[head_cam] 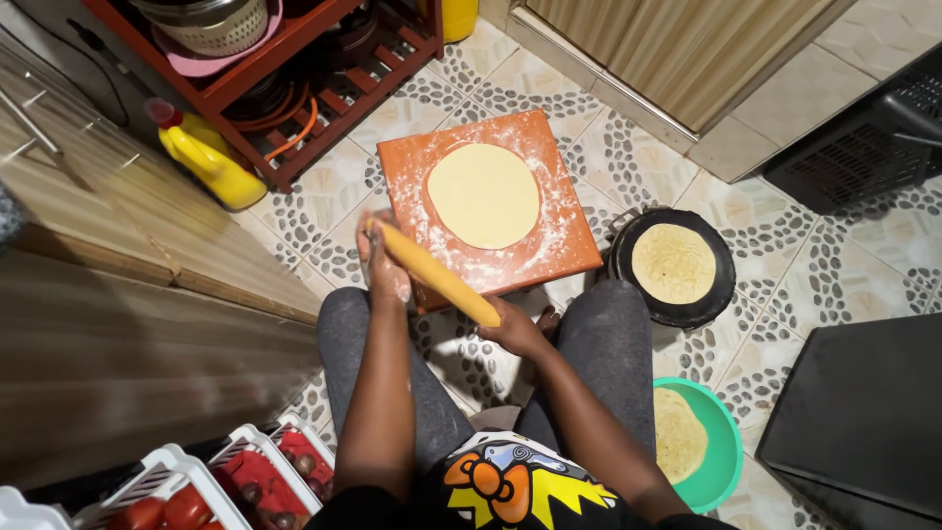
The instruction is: Rolling out dough with a rolling pin and placing it in a pan
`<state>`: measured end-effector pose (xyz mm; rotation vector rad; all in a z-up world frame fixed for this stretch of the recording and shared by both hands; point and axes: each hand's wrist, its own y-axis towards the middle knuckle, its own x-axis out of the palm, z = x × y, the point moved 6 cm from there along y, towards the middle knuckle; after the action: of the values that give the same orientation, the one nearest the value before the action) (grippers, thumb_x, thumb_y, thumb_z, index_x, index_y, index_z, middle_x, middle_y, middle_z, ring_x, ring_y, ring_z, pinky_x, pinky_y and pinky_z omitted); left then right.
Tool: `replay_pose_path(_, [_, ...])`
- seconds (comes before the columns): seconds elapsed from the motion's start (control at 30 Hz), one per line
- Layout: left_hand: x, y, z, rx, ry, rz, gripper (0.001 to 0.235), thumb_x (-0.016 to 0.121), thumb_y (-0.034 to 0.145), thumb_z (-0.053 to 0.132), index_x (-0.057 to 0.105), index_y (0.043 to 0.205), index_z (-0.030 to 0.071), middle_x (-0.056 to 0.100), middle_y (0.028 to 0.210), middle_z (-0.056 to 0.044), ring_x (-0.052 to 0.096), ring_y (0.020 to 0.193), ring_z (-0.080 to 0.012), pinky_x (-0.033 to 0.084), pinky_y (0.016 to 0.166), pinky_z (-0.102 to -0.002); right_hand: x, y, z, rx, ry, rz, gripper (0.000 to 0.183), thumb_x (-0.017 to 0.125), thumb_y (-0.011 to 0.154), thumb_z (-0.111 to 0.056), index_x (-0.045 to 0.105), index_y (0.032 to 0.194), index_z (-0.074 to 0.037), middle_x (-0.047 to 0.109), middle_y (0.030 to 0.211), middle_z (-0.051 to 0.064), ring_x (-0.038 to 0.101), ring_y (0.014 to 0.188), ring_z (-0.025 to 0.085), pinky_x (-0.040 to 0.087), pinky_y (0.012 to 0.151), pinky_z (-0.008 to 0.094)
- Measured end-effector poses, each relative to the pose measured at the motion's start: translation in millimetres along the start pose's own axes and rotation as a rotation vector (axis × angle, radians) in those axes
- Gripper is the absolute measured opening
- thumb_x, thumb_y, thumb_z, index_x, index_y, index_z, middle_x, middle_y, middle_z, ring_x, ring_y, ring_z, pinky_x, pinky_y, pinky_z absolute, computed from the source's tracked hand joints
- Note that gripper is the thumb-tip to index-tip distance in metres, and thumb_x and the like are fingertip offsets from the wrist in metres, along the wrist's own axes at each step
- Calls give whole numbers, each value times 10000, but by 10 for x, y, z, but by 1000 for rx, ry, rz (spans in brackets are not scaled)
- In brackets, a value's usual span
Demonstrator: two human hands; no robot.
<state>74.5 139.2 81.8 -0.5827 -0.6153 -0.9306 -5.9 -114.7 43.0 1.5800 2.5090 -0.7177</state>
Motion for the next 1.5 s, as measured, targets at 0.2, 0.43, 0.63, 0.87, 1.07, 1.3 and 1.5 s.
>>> replay_pose_path(0.2, [112,-382,-378,-244,94,-80,726,763,924,201,361,1521,108,531,1377,-163,630,1076,-250,558,873,-307,8,76,126,3,602,101,456,793,769,-112,670,1199,-22,655,821,141,654,642,238,585,559,329])
replay_pose_path(0.43, [45,-477,-1383,-387,421,-486,476,918,821,162,637,1188,46,748,914,-103,747,758,-208,639,699,-352,177,107,122,25,827,63,359,765,826,-94,628,1139,20,630,694,154,672,533,223,590,505,340])
replay_pose_path(0.63, [164,-566,-882,-288,320,-163,426,887,822,102,570,1099,42,707,712,-125,738,554,-284,659,560,-408,277,23,-54,29,653,-44,411,750,779,-72,655,1177,-30,637,804,148,673,609,229,598,546,316])
replay_pose_path(0.87, [-62,-185,-666,-191,223,38,311,828,885,198,564,1015,96,682,665,-94,707,521,-222,593,487,-333,245,-134,-407,23,500,-145,440,743,743,-72,679,1178,-56,652,740,111,684,582,197,600,547,305])
replay_pose_path(1.07, [75,-191,-286,-171,151,103,407,838,894,213,594,1212,139,733,843,-106,756,685,-226,661,651,-350,153,-171,-558,27,493,-147,403,733,725,-71,696,1123,-27,629,689,116,658,552,196,581,538,302])
replay_pose_path(1.3, [-895,134,-1378,-471,-100,-50,366,582,1026,522,595,1323,308,637,1335,20,585,1240,-212,415,1077,-421,158,48,-183,27,723,-31,317,733,787,-72,660,1088,-9,615,696,105,656,555,175,561,539,303])
replay_pose_path(1.5, [224,-516,-940,-373,291,-235,574,581,1014,570,569,1276,59,730,1043,-196,767,777,-282,678,676,-411,130,27,-368,4,436,18,417,714,891,-200,633,1268,-42,682,805,171,718,676,263,579,638,396])
